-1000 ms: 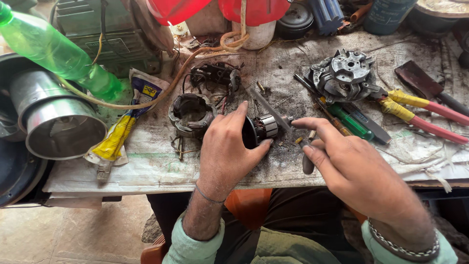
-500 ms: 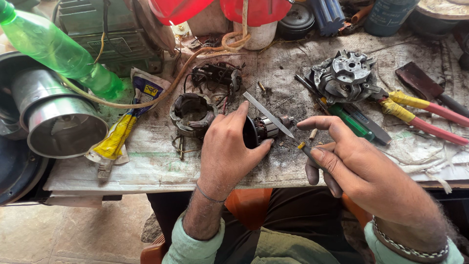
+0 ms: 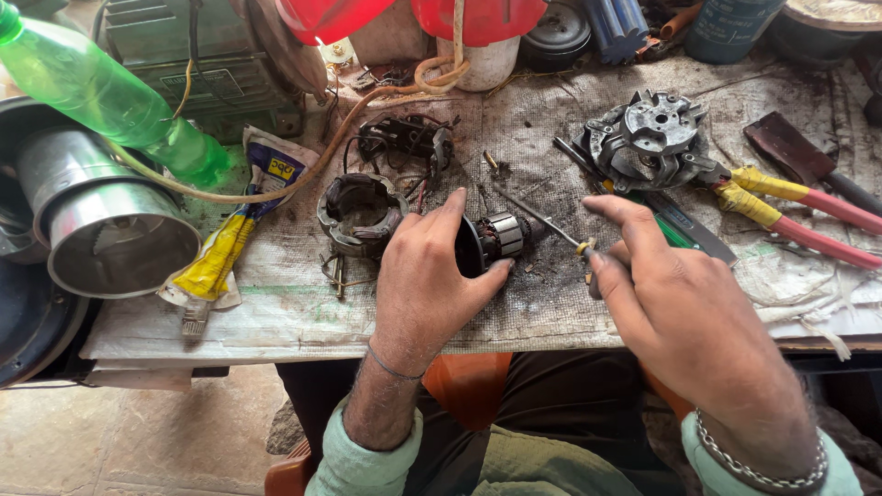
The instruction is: The person holds a small cylindrical metal part on a workbench and uses a metal file to smooth its surface. They repeatedly stroke the file along the part, rotating it to work different areas. The person then uses a wire brush to clean the filed surface before continuing to file.
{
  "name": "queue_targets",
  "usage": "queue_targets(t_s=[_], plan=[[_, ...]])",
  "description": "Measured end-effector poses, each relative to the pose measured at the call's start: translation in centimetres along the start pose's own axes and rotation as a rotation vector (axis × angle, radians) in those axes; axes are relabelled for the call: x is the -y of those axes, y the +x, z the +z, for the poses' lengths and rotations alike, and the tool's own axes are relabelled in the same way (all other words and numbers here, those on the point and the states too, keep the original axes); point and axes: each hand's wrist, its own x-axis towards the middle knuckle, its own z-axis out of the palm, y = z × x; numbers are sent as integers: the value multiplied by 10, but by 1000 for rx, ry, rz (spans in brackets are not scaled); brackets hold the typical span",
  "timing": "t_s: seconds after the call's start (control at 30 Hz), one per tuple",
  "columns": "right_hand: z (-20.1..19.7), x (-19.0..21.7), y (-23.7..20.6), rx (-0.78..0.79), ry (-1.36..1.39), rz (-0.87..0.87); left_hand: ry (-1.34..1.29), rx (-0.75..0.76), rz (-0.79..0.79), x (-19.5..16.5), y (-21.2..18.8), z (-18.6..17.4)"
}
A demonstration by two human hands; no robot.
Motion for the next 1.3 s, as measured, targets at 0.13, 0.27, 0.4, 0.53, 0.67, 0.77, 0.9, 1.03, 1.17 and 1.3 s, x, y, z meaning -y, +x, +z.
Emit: queue_targets(t_s=[0.13, 0.27, 0.4, 0.53, 0.67, 0.77, 0.9, 1.03, 1.17, 1.3], plan=[[-2, -3, 1, 10, -103, 159, -11, 10, -3, 1, 0, 1], [-9, -11, -11, -295, -87, 132, -8, 13, -7, 1, 0, 1], [-7, -21, -20, -535, -38, 40, -8, 2, 1, 1, 0, 1], [-1, -39, -21, -513, -127, 60, -6, 2, 4, 1, 0, 1], [6, -57, -35, -560, -42, 17, -13, -8, 8, 1, 0, 1], [9, -71, -37, -635, 118, -10, -19, -7, 0, 1, 0, 1], [10, -91, -30, -611, -303, -84, -26, -4, -11, 1, 1, 0], [9, -102, -26, -611, -448, -95, -11, -11, 8, 2, 1, 1], [8, -103, -25, -605, -387, -63, -15, -11, 9, 2, 0, 2], [8, -101, -24, -550, -542, -39, -27, 8, -24, 2, 0, 1]])
